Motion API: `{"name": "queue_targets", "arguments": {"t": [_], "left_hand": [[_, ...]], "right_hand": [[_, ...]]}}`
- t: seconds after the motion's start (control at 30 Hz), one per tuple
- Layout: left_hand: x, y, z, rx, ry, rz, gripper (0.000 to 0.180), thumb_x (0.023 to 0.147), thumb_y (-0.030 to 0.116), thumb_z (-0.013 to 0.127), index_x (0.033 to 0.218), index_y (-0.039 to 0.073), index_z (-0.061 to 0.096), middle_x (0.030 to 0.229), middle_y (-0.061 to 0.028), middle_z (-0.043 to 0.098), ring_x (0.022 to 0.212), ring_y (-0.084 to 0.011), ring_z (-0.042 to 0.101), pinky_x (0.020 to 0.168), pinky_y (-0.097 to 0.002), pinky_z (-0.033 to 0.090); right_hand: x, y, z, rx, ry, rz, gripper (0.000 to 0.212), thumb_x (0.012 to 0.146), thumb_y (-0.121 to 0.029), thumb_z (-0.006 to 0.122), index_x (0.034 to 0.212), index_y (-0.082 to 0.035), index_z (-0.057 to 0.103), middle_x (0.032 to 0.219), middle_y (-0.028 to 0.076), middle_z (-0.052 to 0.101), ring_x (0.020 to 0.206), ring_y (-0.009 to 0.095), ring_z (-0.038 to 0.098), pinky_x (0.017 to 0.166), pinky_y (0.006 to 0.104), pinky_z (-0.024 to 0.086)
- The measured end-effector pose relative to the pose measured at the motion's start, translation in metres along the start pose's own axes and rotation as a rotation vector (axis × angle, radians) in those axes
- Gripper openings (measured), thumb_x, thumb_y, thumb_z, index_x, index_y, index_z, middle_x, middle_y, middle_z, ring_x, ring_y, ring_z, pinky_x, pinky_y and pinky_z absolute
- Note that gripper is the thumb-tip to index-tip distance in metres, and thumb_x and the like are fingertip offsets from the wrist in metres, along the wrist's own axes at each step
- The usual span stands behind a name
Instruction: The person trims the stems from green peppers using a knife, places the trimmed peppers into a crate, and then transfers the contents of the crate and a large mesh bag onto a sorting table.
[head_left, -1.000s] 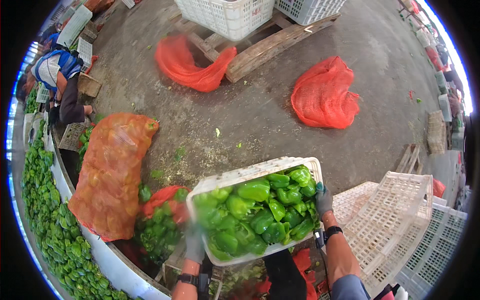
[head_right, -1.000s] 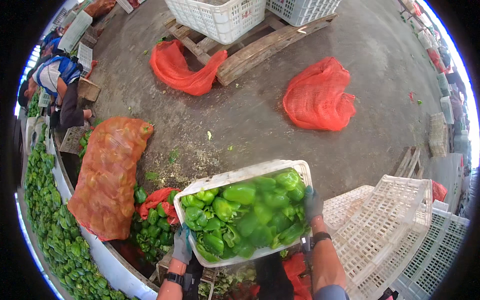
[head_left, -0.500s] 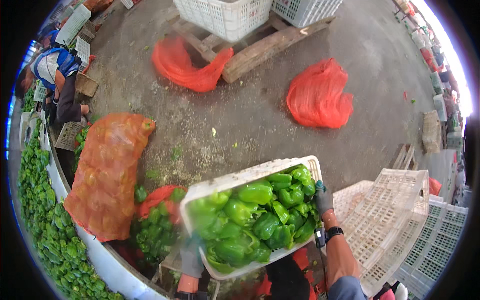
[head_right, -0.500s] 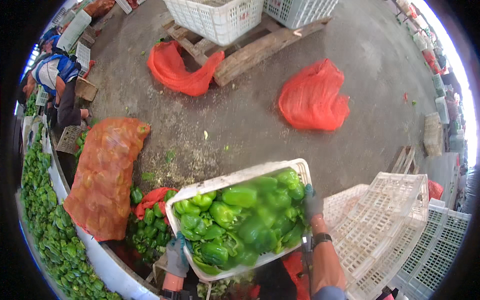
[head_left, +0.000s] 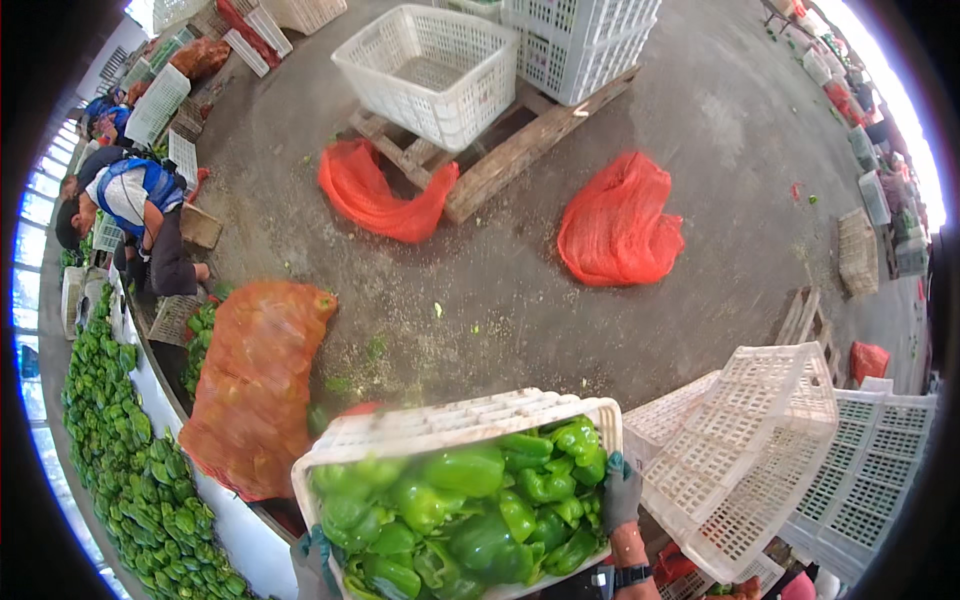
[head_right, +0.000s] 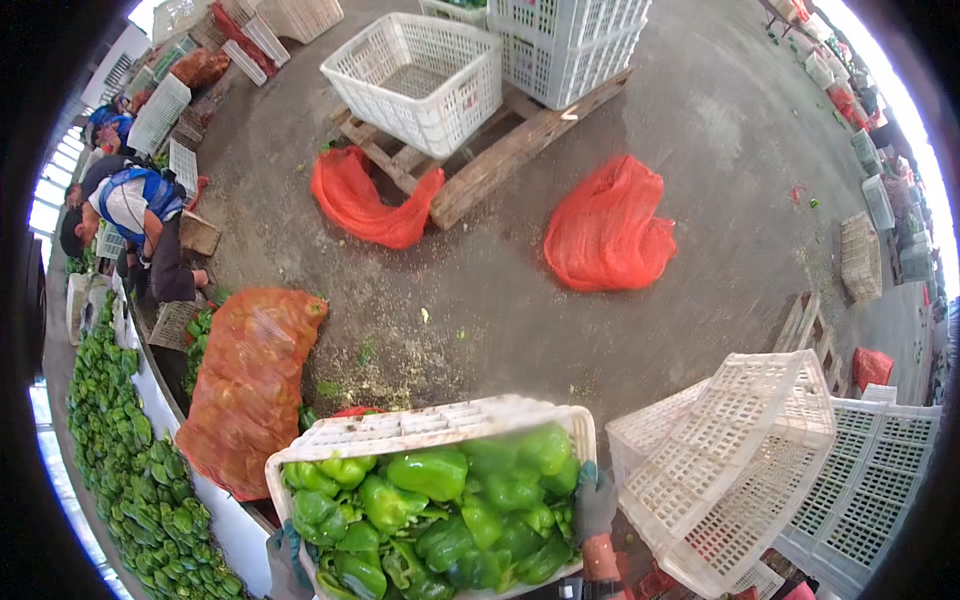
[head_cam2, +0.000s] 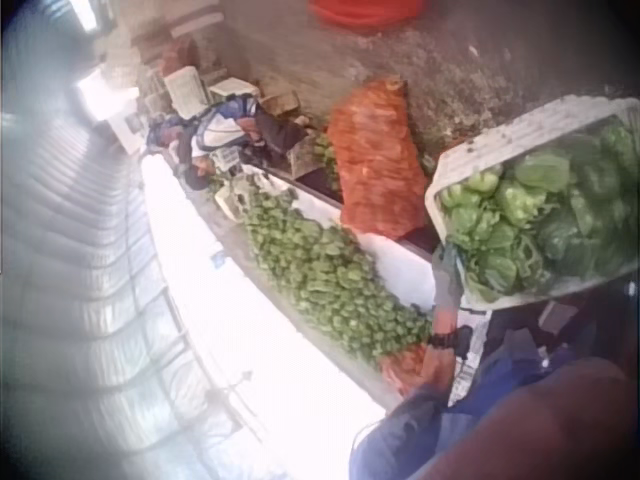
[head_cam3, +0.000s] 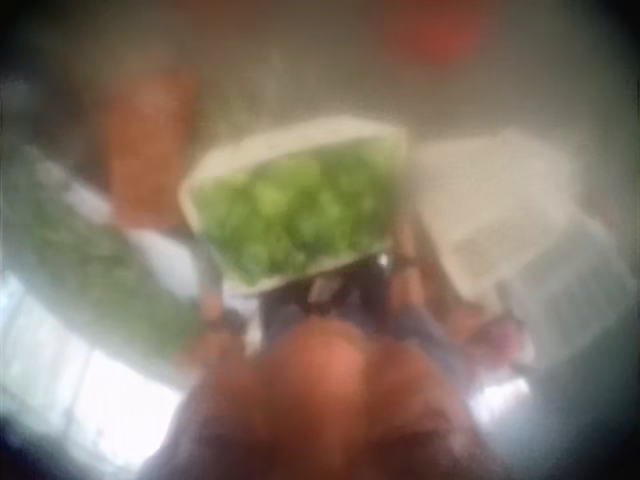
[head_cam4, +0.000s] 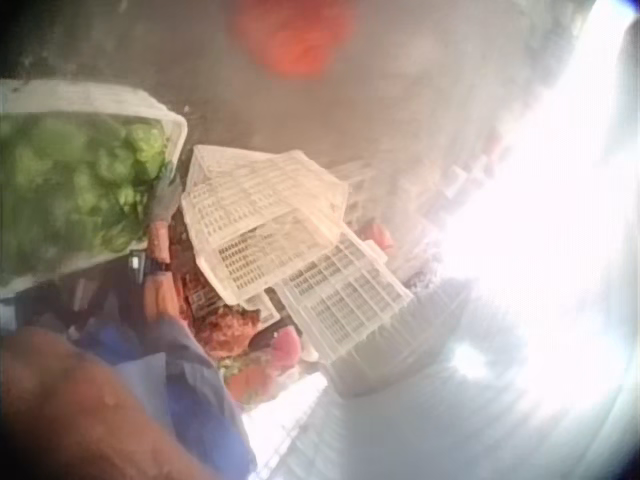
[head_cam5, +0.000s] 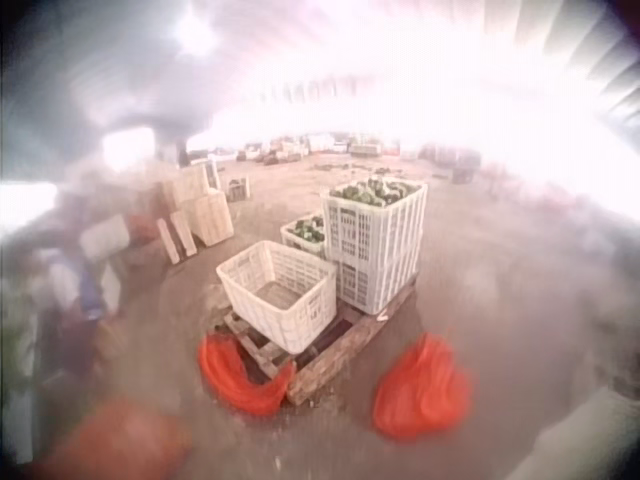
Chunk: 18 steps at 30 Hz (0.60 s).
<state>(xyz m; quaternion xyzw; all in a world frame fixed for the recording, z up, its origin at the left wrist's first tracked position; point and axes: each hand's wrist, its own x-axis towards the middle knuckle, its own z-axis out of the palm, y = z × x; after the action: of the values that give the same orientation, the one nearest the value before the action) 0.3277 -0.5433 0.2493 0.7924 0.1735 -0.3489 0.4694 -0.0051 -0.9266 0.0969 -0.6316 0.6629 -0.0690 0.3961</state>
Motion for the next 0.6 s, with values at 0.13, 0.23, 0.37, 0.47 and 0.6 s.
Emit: {"name": "queue_targets", "arguments": {"t": [0.13,0.23,0.37,0.47,0.6], "left_hand": [[-0.028,0.054,-0.019,-0.053,0.031,0.080,0.042,0.110,0.044,0.060,0.111,0.003,0.071,0.092,-0.0014,0.069,0.077,-0.0123,0.062,0.069,-0.0314,0.052],[-0.034,0.101,-0.034,-0.121,0.099,0.167,0.041,0.110,0.043,0.061,0.112,0.003,0.071,0.092,-0.0019,0.069,0.078,-0.0131,0.062,0.069,-0.0321,0.052],[-0.030,0.161,-0.042,-0.208,0.185,0.298,0.039,0.110,0.041,0.061,0.113,0.003,0.070,0.093,-0.0025,0.069,0.078,-0.0141,0.061,0.069,-0.0331,0.052],[-0.019,0.197,-0.025,-0.274,0.229,0.356,0.038,0.110,0.039,0.061,0.114,0.003,0.070,0.093,-0.0030,0.069,0.078,-0.0149,0.061,0.070,-0.0339,0.052],[-0.022,0.243,-0.004,-0.286,0.297,0.421,0.036,0.110,0.038,0.061,0.115,0.003,0.070,0.094,-0.0037,0.069,0.078,-0.0160,0.061,0.070,-0.0349,0.052]], "right_hand": [[-0.034,-0.047,-0.045,0.060,-0.012,0.071,0.066,0.106,-0.056,0.056,0.100,0.007,0.076,0.072,0.022,0.069,0.068,0.032,0.067,0.068,0.0478,0.050],[-0.066,-0.099,-0.080,0.090,0.129,-0.047,0.063,0.107,-0.054,0.057,0.097,0.006,0.075,0.067,0.019,0.066,0.063,0.031,0.064,0.064,0.0475,0.048],[-0.099,-0.183,-0.148,0.033,0.088,-0.018,0.061,0.107,-0.053,0.059,0.092,0.005,0.073,0.067,0.022,0.066,0.063,0.034,0.062,0.065,0.0494,0.048],[-0.097,-0.206,-0.172,0.057,0.104,-0.016,0.061,0.108,-0.053,0.057,0.088,0.004,0.071,0.067,0.022,0.065,0.064,0.035,0.063,0.065,0.0503,0.048],[-0.080,-0.245,-0.193,0.029,0.130,-0.032,0.060,0.108,-0.055,0.054,0.088,0.000,0.071,0.071,0.023,0.066,0.072,0.044,0.067,0.070,0.0528,0.050]]}}
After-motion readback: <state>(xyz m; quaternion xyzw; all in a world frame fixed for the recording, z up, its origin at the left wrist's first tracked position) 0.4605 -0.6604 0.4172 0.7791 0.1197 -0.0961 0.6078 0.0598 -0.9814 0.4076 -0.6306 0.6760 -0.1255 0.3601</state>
